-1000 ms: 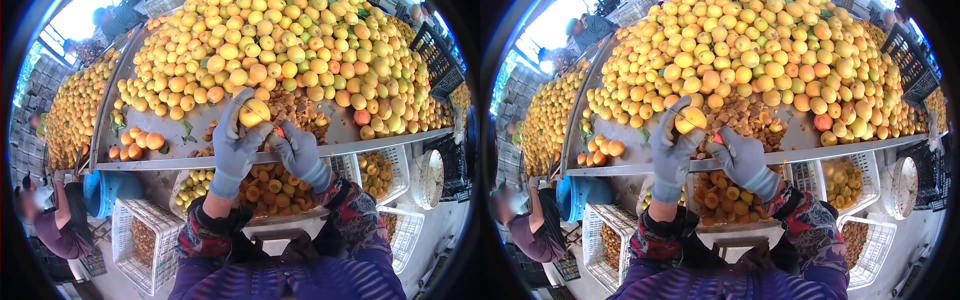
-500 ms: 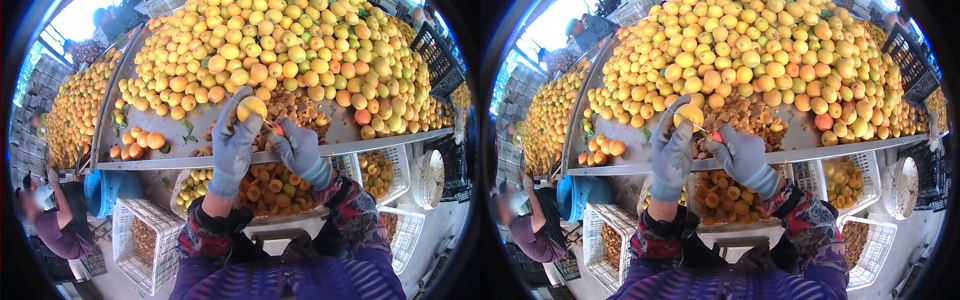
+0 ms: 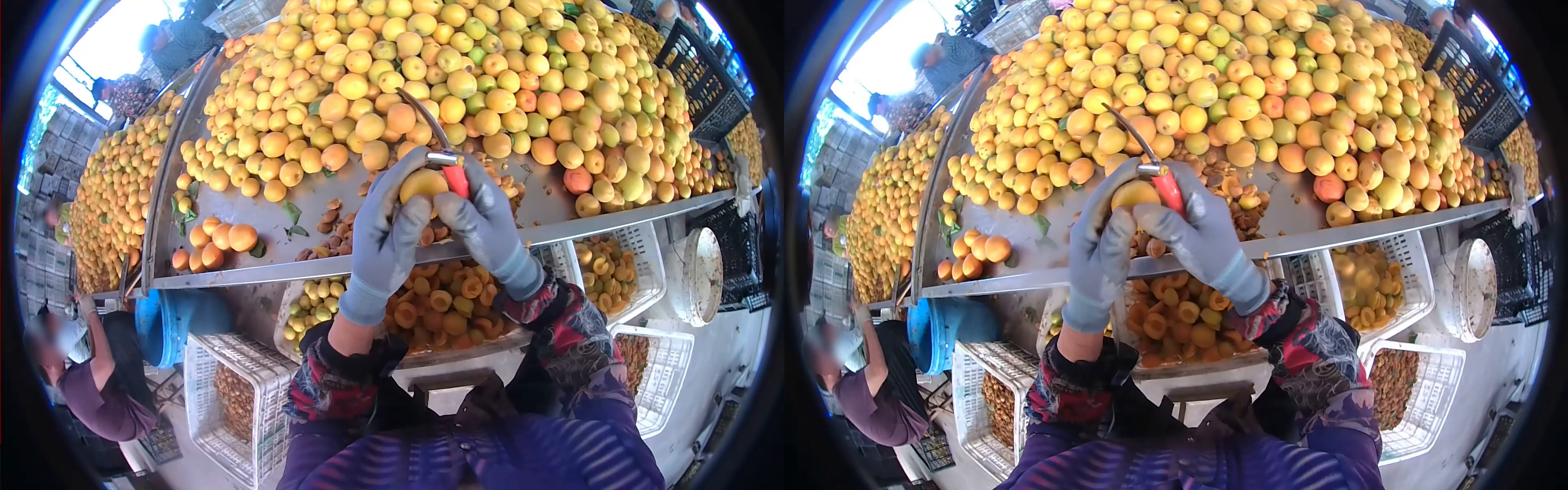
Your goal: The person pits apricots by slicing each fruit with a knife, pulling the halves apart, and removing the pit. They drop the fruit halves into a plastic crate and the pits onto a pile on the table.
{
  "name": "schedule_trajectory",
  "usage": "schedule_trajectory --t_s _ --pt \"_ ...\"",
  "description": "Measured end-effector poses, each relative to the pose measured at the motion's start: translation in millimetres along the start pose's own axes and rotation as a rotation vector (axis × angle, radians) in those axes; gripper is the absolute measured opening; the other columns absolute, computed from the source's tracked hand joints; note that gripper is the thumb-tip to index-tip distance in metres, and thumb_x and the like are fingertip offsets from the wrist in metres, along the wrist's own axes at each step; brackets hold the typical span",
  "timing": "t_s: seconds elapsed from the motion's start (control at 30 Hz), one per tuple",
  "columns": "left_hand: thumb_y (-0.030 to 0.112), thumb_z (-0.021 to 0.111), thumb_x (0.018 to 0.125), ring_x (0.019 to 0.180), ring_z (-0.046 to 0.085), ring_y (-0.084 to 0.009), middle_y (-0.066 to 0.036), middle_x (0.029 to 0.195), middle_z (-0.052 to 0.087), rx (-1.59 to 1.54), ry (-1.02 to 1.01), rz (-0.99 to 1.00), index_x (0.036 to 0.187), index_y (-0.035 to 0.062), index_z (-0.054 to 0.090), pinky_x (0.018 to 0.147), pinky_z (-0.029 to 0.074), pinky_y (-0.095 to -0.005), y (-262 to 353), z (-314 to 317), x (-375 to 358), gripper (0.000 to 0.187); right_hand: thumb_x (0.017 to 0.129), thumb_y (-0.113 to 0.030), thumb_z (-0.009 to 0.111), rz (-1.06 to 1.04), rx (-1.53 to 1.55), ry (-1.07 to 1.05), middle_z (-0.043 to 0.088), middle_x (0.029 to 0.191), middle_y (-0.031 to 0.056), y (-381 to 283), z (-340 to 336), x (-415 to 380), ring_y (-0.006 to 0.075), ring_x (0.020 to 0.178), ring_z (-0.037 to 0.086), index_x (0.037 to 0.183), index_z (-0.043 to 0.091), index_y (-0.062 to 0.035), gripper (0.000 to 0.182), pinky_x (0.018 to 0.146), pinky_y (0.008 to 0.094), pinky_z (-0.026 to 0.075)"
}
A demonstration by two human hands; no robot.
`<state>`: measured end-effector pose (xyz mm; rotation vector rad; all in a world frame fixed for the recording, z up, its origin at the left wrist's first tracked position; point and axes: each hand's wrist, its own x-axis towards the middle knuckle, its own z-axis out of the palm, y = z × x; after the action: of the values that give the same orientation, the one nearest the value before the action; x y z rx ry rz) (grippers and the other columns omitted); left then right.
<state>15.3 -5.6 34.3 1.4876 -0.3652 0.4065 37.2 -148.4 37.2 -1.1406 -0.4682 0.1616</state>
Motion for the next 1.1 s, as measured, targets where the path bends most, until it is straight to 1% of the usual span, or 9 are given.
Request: schedule_trajectory --t_s 0.07,0.17,0.47,0.7,0.77,0.9,0.97,1.07,1.1 --pt "0.026 0.052 0.096 0.103 0.055 -0.0201 -0.014 0.114 0.056 0.277 -0.056 0.163 0.132 -0.0032 0.046 0.090 0.042 -0.0299 -0.6 2.2 -0.3 0.047 0.090 -0.017 0.063 0.005 0.035 0.000 0.057 0.095 0.0016 7.3 -1.0 -0.7 0.0045 0.073 0.054 0.125 0.046 -0.0039 0.041 0.057 0.0190 0.047" --pt "0.024 0.049 0.097 0.098 0.057 -0.0196 -0.013 0.110 0.058 0.258 0.014 0.193 0.129 -0.0026 0.047 0.088 0.044 -0.0303 -4.8 12.1 -4.1 0.041 0.089 -0.020 0.065 0.023 0.073 0.004 0.058 0.096 0.0000 10.0 -0.9 -1.9 0.0038 0.074 0.054 0.123 0.048 -0.0050 0.041 0.058 0.0182 0.047" --pt "0.023 0.039 0.100 0.090 0.056 -0.0125 -0.008 0.096 0.062 0.205 0.044 -0.034 0.118 -0.0027 0.052 0.080 0.045 -0.0258 12.1 17.9 -11.7 0.034 0.089 -0.017 0.065 0.085 -0.032 0.078 0.056 0.083 -0.0038 2.9 6.1 -6.3 0.0008 0.071 0.050 0.103 0.059 -0.0041 0.020 0.061 0.0175 0.044" --pt "0.031 0.043 0.100 0.085 0.052 -0.0076 -0.002 0.094 0.059 0.479 0.062 0.065 0.112 -0.0019 0.055 0.075 0.045 -0.0236 2.9 19.7 -18.3 0.037 0.088 -0.017 0.066 -0.037 -0.153 0.065 0.058 0.080 -0.0027 14.3 0.1 -9.2 0.0025 0.071 0.049 0.100 0.060 -0.0025 0.020 0.063 0.0201 0.044" --pt "0.032 0.045 0.099 0.083 0.051 -0.0058 0.000 0.090 0.057 0.302 -0.004 -0.148 0.108 0.0002 0.056 0.070 0.046 -0.0220 4.5 17.4 -18.6 0.035 0.088 -0.017 0.067 -0.031 -0.185 0.074 0.058 0.080 -0.0022 12.1 0.3 -10.3 0.0026 0.071 0.050 0.099 0.059 -0.0023 0.019 0.064 0.0205 0.044" --pt "0.039 0.044 0.099 0.074 0.052 -0.0065 -0.001 0.082 0.057 -0.119 0.016 -0.314 0.106 0.0030 0.057 0.061 0.044 -0.0207 -1.1 5.1 -18.8 0.039 0.088 -0.015 0.066 0.095 -0.257 0.025 0.060 0.081 -0.0013 -0.6 -2.3 -15.2 0.0014 0.071 0.050 0.098 0.060 -0.0023 0.018 0.063 0.0203 0.044" --pt "0.041 0.039 0.097 0.067 0.056 -0.0153 -0.007 0.077 0.057 -0.868 -0.214 -0.762 0.105 0.0042 0.054 0.058 0.046 -0.0278 3.0 -16.6 -12.9 0.040 0.088 -0.014 0.066 0.185 -0.266 -0.011 0.060 0.079 -0.0015 -1.8 -4.4 -16.8 0.0012 0.070 0.050 0.098 0.060 -0.0022 0.017 0.061 0.0199 0.044" --pt "0.052 0.039 0.096 0.060 0.053 -0.0131 -0.008 0.072 0.059 -0.578 0.101 -0.761 0.116 0.0021 0.055 0.054 0.040 -0.0205 17.6 8.3 -10.6 0.056 0.090 -0.024 0.061 -0.004 -0.125 0.108 0.059 0.064 0.0009 14.1 -4.3 -4.0 0.0035 0.048 0.052 0.094 0.060 -0.0022 0.022 0.044 0.0173 0.039" --pt "0.052 0.039 0.096 0.060 0.053 -0.0131 -0.008 0.072 0.059 -0.580 0.101 -0.755 0.116 0.0021 0.055 0.054 0.040 -0.0205 19.0 8.7 -8.5 0.056 0.090 -0.024 0.061 -0.008 -0.128 0.104 0.059 0.064 0.0009 7.2 -6.7 -4.4 0.0035 0.048 0.052 0.094 0.060 -0.0022 0.022 0.044 0.0173 0.039"
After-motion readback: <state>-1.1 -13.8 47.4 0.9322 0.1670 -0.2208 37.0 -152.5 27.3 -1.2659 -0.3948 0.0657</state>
